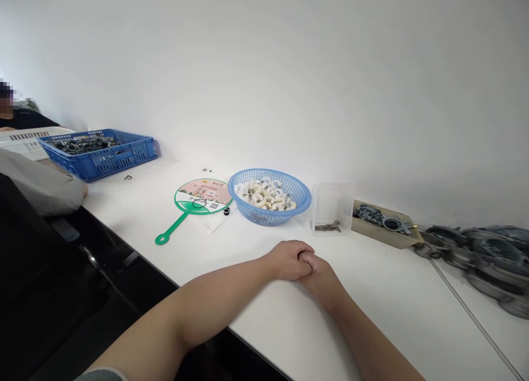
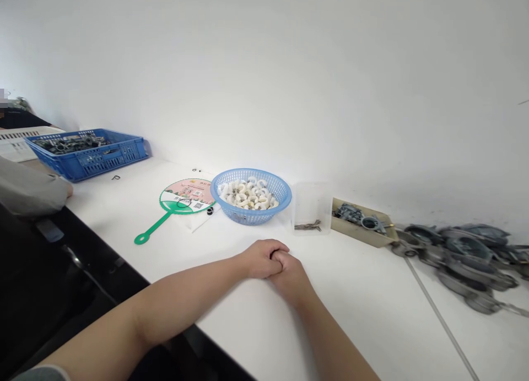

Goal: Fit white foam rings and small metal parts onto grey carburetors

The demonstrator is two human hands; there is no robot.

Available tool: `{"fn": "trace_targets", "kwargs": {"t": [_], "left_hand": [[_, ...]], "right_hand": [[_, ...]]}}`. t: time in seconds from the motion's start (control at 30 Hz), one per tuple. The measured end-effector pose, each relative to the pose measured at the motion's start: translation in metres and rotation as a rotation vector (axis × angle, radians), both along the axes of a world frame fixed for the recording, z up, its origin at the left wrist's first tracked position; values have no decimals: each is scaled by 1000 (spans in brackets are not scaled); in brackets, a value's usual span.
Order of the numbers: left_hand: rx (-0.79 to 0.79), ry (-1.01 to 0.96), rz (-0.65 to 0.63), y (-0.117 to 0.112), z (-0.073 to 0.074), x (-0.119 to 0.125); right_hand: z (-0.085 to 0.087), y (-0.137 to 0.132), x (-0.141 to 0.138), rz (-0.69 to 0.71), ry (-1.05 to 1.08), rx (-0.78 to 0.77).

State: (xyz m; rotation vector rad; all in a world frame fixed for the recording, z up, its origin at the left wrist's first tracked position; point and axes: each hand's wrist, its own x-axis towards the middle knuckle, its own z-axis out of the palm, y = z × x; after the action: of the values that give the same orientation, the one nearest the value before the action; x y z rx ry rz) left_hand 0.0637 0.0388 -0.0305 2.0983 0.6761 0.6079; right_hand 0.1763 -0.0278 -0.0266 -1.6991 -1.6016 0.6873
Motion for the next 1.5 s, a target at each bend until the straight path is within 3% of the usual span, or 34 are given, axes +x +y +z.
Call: {"fn": "trace_targets", "kwargs": {"t": [0.9,1.5], "left_hand": [[17,37,-12,0,3,-2],[4,40,-10,0,4,-3]], "right_hand": [[-7,2,1,-19,20,3],[-3,-1,0,-12,12,-23]]}}
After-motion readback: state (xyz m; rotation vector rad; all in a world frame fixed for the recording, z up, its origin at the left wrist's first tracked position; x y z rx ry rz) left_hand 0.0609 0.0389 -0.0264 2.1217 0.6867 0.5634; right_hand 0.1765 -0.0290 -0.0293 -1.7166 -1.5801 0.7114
